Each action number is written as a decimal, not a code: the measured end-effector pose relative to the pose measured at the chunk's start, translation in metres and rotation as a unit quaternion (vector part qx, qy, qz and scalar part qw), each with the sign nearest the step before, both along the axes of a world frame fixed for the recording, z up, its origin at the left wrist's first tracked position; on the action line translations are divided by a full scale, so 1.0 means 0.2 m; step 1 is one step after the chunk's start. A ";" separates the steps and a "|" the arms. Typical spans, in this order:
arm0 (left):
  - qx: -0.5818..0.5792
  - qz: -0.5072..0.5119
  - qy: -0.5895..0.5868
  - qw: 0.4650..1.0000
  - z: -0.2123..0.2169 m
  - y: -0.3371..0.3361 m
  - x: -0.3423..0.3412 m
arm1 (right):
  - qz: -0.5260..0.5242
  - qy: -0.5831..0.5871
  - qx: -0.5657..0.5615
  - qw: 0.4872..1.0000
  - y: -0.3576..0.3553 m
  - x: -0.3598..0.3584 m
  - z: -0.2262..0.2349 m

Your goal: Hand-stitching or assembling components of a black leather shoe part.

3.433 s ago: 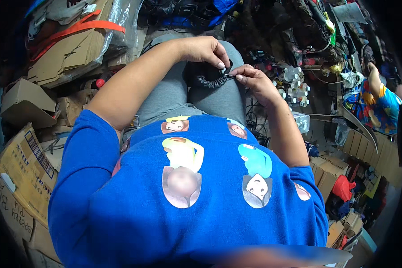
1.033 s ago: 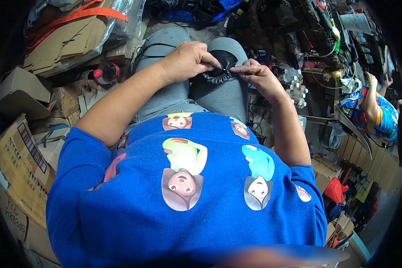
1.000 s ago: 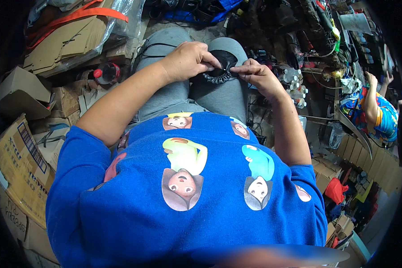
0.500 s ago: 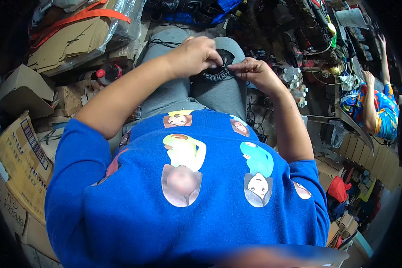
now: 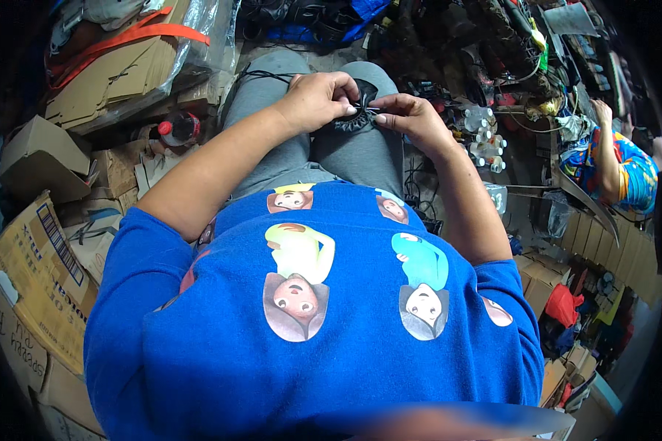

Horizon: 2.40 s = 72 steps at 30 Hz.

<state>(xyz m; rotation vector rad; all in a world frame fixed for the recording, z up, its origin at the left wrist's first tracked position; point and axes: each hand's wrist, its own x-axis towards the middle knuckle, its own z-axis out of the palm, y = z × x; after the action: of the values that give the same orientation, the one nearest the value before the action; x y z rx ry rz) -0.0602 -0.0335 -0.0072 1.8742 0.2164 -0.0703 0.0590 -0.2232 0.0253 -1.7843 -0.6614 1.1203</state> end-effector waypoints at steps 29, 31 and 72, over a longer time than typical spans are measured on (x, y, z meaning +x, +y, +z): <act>-0.123 0.009 -0.065 0.990 0.07 0.03 -0.10 | 0.030 0.031 0.006 0.999 -0.04 0.02 0.01; -0.143 -0.001 -0.081 0.986 0.06 0.03 -0.11 | 0.010 0.042 0.013 0.999 -0.03 0.01 0.03; 0.251 -0.134 -0.066 0.956 0.15 0.01 0.02 | -0.035 -0.082 0.085 0.992 -0.22 0.08 0.13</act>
<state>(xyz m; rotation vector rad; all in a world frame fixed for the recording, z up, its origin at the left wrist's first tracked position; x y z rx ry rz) -0.0567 -0.0308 0.0234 2.3968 -0.1290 -0.0796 0.0746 -0.2673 0.0522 -1.7506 -0.7618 0.8504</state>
